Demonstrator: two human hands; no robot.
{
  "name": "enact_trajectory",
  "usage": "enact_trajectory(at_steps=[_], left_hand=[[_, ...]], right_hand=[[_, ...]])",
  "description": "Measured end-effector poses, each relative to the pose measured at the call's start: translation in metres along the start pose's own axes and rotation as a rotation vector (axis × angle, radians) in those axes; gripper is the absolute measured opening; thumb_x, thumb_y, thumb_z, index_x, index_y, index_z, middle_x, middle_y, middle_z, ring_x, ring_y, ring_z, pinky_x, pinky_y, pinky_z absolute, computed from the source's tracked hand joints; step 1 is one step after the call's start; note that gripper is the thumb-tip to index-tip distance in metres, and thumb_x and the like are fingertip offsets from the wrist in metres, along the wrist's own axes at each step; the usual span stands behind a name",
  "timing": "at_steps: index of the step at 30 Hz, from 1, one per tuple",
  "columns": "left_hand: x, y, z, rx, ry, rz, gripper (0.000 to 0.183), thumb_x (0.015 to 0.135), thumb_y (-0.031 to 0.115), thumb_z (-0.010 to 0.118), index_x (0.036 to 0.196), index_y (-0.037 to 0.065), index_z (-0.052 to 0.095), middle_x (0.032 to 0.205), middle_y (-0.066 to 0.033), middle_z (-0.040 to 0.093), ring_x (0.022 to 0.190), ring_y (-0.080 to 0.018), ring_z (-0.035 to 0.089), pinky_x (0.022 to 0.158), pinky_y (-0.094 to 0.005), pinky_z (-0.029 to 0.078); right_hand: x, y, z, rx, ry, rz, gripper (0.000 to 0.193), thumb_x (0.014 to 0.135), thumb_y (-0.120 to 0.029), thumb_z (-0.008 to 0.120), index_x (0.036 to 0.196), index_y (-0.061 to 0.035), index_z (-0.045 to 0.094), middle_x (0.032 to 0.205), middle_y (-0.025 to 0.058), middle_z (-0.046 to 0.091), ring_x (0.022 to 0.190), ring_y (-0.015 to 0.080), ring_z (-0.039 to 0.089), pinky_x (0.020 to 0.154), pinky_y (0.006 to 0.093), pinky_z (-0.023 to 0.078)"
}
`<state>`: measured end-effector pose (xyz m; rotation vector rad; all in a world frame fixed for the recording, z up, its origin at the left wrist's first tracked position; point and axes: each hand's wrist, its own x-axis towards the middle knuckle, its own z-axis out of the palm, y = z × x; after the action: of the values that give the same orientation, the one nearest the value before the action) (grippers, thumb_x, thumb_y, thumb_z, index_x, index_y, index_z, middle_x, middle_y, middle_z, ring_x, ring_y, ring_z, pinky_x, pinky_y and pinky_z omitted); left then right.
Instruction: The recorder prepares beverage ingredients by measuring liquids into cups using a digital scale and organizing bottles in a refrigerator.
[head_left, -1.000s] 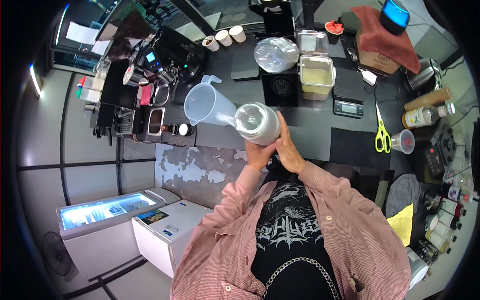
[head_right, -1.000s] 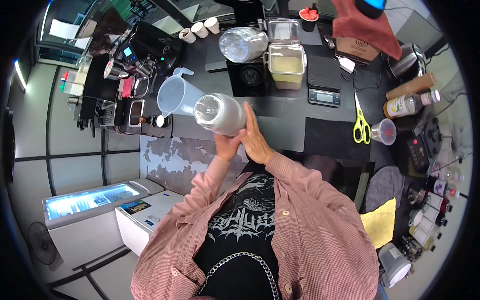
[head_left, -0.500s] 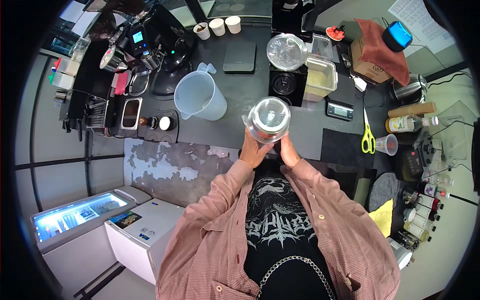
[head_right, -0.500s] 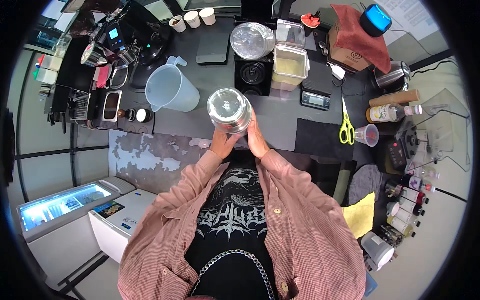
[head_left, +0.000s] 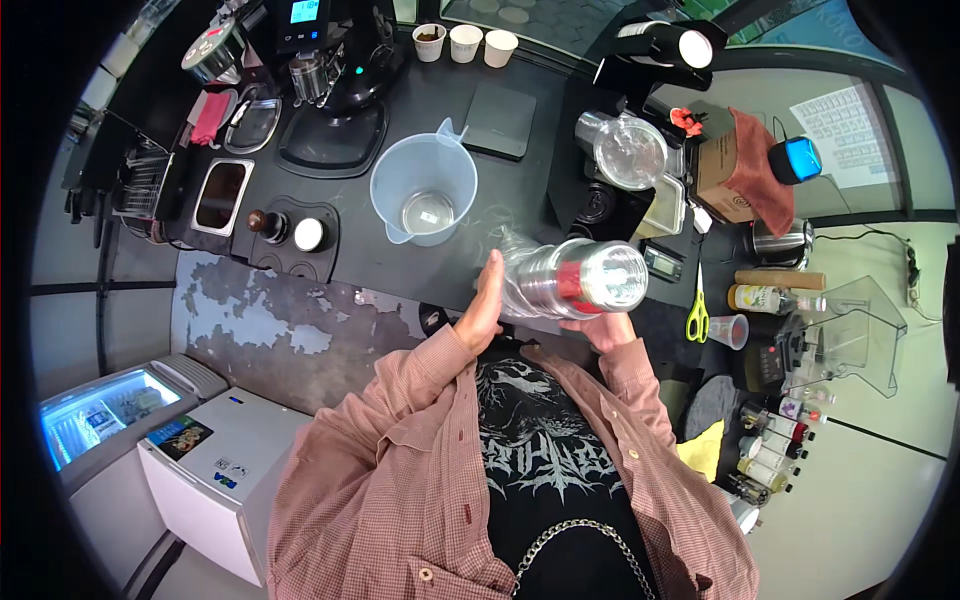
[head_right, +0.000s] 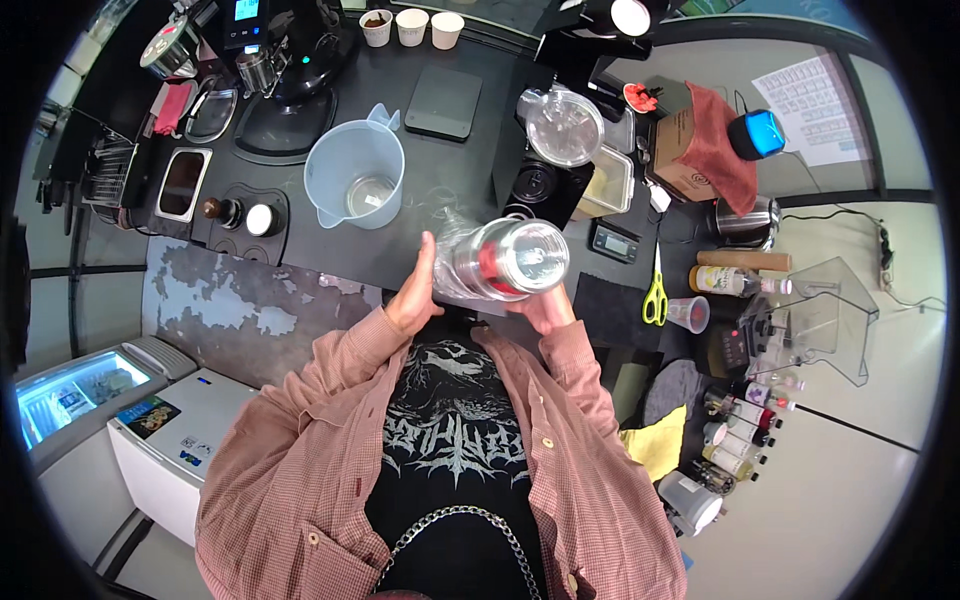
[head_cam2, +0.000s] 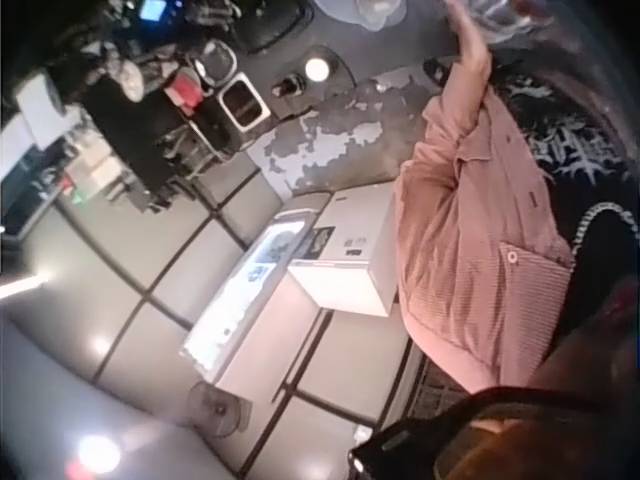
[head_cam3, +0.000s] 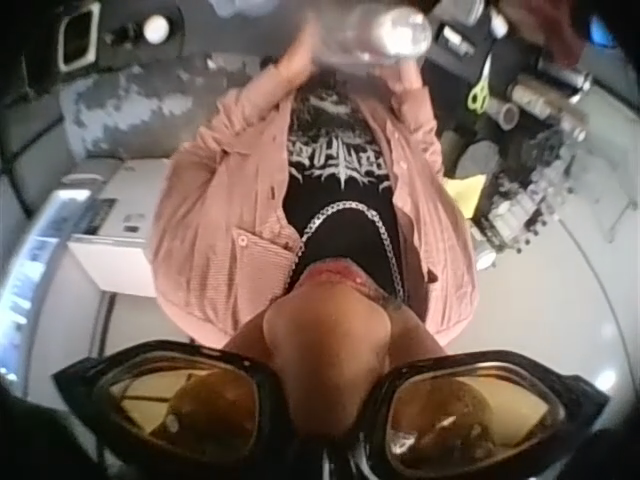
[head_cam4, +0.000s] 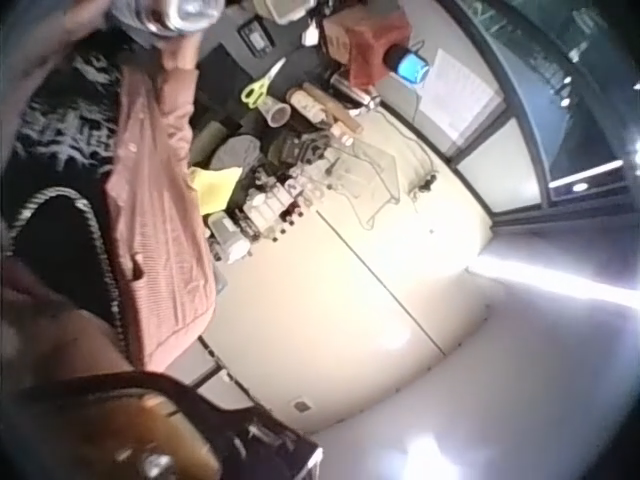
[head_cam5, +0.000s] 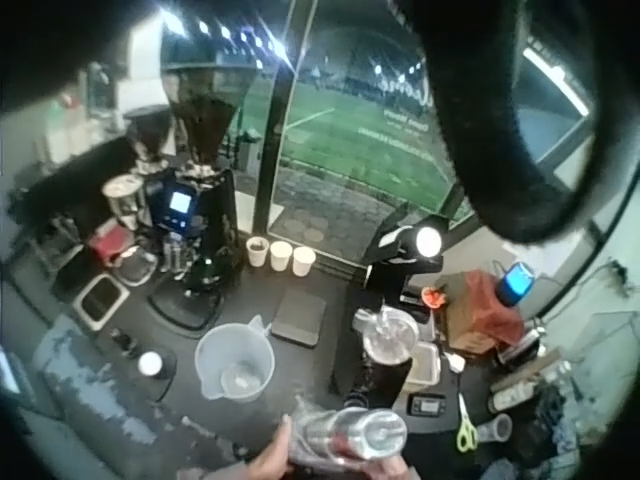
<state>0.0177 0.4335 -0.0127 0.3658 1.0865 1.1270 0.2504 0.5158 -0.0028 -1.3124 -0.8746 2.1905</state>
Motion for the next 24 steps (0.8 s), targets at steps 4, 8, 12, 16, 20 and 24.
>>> enact_trajectory(at_steps=[4,8,12,16,20,24], left_hand=[[-0.012,0.03,0.024,-0.082,-0.123,-0.291,0.109,0.084,0.094,0.025,0.166,0.024,0.012,0.171,-0.0109,0.017,0.155,-0.0435,0.011,0.107,-0.0841,0.01],[-0.008,0.024,0.022,-0.244,-0.258,-0.366,0.098,0.089,0.09,0.028,0.16,0.023,0.03,0.157,-0.0107,0.045,0.137,-0.0381,0.049,0.111,-0.0726,0.025],[-0.002,0.026,0.015,-0.255,-0.36,-0.363,0.09,0.093,0.086,0.032,0.157,0.022,0.034,0.156,-0.0087,0.046,0.141,-0.0303,0.046,0.111,-0.0615,0.033],[-0.001,0.026,0.022,-0.151,0.005,-0.347,0.08,0.09,0.081,0.047,0.149,0.026,0.046,0.153,-0.0027,0.045,0.141,-0.0212,0.038,0.111,-0.0529,0.032],[-0.021,0.007,0.017,-0.124,0.048,-0.307,0.074,0.096,0.074,0.047,0.147,0.02,0.049,0.146,-0.0055,0.052,0.137,-0.0217,0.047,0.11,-0.0513,0.037],[-0.033,-0.024,-0.001,-0.261,-0.042,-0.202,0.075,0.096,0.065,0.058,0.144,0.008,0.047,0.141,-0.0152,0.054,0.131,-0.0272,0.053,0.104,-0.0563,0.046]], right_hand=[[0.004,0.015,0.009,0.33,-0.184,0.139,0.077,0.092,-0.07,0.053,0.148,-0.0169,0.05,0.15,0.0136,0.053,0.133,0.0431,0.053,0.093,0.072,0.047],[-0.002,0.02,0.045,0.346,-0.078,0.134,0.073,0.094,-0.069,0.051,0.145,-0.0175,0.054,0.144,0.0113,0.058,0.126,0.0399,0.059,0.087,0.0661,0.054],[0.002,0.036,0.035,0.306,-0.015,0.066,0.068,0.095,-0.069,0.051,0.139,-0.0179,0.058,0.138,0.0094,0.063,0.119,0.036,0.063,0.082,0.0606,0.055],[0.005,0.036,0.028,0.284,-0.03,0.077,0.062,0.097,-0.065,0.051,0.134,-0.0153,0.06,0.133,0.0096,0.065,0.113,0.0332,0.066,0.084,0.0518,0.058],[-0.025,0.021,0.046,0.646,-0.387,0.009,0.038,0.104,-0.027,0.059,0.135,-0.0049,0.059,0.13,0.012,0.066,0.116,0.0232,0.068,0.101,0.0398,0.058],[-0.063,-0.006,0.108,0.281,0.124,0.199,0.056,0.108,-0.05,0.045,0.137,-0.0047,0.058,0.13,0.0124,0.066,0.115,0.0211,0.067,0.099,0.0346,0.056]])
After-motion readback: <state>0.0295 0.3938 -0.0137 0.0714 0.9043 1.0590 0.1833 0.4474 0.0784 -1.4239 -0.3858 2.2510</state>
